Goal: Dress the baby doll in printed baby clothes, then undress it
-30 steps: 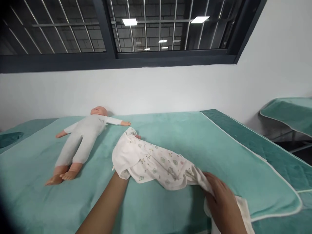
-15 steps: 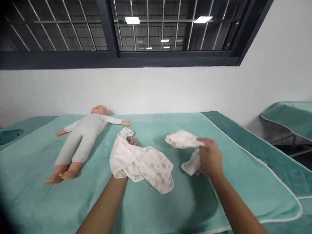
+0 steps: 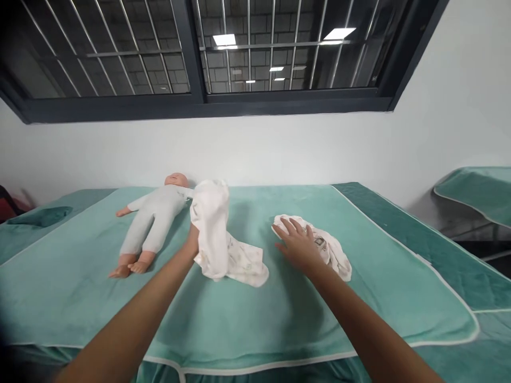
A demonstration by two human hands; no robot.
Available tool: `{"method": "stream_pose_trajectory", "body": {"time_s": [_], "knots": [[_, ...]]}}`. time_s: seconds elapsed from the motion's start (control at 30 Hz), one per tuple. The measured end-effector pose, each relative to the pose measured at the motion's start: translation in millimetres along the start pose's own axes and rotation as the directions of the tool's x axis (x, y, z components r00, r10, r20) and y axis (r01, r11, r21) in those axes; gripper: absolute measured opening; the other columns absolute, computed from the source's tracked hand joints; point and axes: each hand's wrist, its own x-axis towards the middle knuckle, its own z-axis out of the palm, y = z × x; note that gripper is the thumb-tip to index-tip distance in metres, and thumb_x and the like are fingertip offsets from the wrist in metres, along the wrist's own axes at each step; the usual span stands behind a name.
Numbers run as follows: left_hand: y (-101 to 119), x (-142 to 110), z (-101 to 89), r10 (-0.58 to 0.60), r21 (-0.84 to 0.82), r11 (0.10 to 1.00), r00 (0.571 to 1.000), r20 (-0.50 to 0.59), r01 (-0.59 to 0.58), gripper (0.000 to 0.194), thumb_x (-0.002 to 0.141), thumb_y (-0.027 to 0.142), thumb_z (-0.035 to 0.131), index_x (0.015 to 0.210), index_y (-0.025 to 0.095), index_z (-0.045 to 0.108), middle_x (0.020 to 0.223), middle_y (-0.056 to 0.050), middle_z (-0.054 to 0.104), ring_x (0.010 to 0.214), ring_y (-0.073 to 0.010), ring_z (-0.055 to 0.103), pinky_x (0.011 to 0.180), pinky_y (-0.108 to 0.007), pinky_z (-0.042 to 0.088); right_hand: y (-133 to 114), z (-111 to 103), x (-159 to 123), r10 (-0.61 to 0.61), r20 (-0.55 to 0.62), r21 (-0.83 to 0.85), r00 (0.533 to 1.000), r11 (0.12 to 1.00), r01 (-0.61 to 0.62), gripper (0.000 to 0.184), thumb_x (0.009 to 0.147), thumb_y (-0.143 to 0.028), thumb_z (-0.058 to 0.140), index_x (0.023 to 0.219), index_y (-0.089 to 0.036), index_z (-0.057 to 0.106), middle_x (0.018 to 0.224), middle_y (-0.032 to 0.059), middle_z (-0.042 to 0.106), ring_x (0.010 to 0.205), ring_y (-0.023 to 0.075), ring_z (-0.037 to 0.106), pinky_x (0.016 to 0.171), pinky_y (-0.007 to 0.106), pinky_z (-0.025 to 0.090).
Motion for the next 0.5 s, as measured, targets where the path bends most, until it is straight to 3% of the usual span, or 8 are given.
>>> {"method": "stream_pose_trajectory", "body": {"time_s": [0.1, 0.2, 0.33, 0.5], "knots": [[30.9, 2.2, -16.4, 0.077, 0.126, 0.988, 0.995, 0.060, -0.085, 0.014, 0.084, 0.032, 0.064, 0.084, 0.020, 0.072, 0.082, -0.007, 0.069, 0.091, -0.0255, 0.060, 0.088, -0.038, 0.048, 2.8, 10.7, 12.9, 0.067, 0.085, -0.060, 0.994, 0.996, -0.062, 0.039, 0.099, -0.037, 0.037, 0.132, -0.030, 0.057, 0.143, 0.0075, 0.053, 0.129, 0.0288, 0.045, 0.105, 0.052, 0.032], [51.1, -0.6, -30.2, 0.195, 0.339, 0.911, 0.970, 0.144, -0.234, 0.010, 0.078, 0.027, 0.065, 0.084, 0.023, 0.073, 0.076, -0.002, 0.069, 0.083, -0.0236, 0.061, 0.081, -0.034, 0.045, 15.3, 10.2, 10.3, 0.133, 0.068, -0.126, 0.989, 0.984, -0.124, 0.033, 0.097, -0.030, 0.039, 0.110, -0.020, 0.068, 0.121, 0.0129, 0.062, 0.114, 0.0276, 0.052, 0.101, 0.046, 0.035], [56.0, -5.3, -37.2, 0.271, 0.530, 0.770, 0.934, 0.233, -0.356, 0.019, 0.083, 0.029, 0.055, 0.091, 0.025, 0.071, 0.080, 0.001, 0.070, 0.075, -0.0182, 0.061, 0.067, -0.028, 0.042, 44.3, 1.8, -16.4, 0.169, 0.004, -0.219, 0.986, 0.962, -0.164, 0.030, 0.095, -0.025, 0.040, 0.103, -0.018, 0.068, 0.124, 0.0127, 0.060, 0.122, 0.0299, 0.047, 0.107, 0.053, 0.026], [52.9, -5.1, -36.5, 0.264, 0.609, 0.710, 0.935, 0.236, -0.355, 0.022, 0.086, 0.038, 0.054, 0.088, 0.025, 0.071, 0.077, 0.001, 0.071, 0.075, -0.0191, 0.062, 0.065, -0.028, 0.040, 75.2, -4.8, -54.4, 0.337, 0.067, -0.277, 0.939, 0.911, -0.307, 0.036, 0.096, -0.031, 0.034, 0.106, -0.018, 0.067, 0.127, 0.0147, 0.057, 0.112, 0.0317, 0.052, 0.085, 0.049, 0.042]]}}
